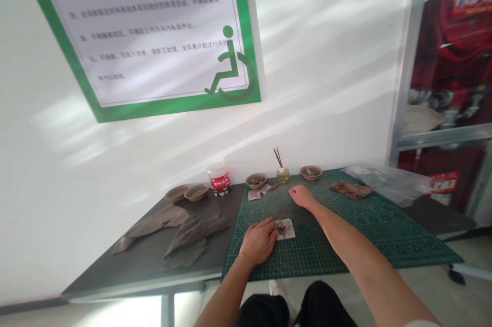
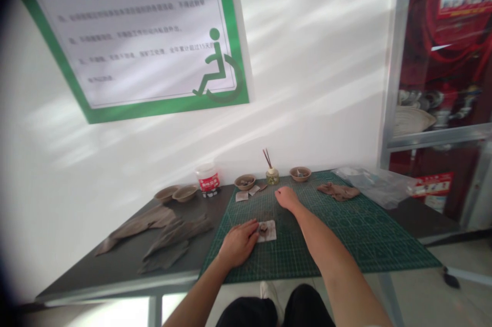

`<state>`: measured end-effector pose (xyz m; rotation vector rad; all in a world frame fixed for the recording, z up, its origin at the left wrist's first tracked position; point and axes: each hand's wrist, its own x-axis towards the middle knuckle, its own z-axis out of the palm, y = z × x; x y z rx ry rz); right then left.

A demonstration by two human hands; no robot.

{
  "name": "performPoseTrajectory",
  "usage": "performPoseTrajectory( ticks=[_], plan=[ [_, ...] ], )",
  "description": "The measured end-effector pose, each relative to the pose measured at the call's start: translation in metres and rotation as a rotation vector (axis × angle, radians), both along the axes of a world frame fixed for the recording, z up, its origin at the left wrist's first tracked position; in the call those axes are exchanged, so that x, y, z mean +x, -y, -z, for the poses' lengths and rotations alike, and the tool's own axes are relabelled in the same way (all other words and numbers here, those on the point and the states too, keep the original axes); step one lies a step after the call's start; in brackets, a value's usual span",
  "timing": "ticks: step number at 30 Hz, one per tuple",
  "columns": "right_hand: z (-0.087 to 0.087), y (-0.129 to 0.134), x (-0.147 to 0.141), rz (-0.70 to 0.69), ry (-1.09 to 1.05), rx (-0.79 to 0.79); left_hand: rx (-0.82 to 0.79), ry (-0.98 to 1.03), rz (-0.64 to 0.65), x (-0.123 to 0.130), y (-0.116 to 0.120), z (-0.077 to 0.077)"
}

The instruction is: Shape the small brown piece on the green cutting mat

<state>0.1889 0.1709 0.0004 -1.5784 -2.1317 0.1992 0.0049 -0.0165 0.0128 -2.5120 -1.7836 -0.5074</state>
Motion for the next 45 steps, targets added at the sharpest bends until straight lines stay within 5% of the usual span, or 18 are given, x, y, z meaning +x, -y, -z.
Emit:
performPoseTrajectory(
  ticks=[20, 45],
  plan=[
    [-0.050, -0.068, -0.020, 0.169, -0.055, 0.066, 0.019, 0.018, 0.059, 0.000, 0.009, 0.000],
    [-0.053, -0.139, -0.045, 0.191, -0.184, -0.039, 0.046, 0.082, 0.121, -0.001, 0.015, 0.000]
  ],
)
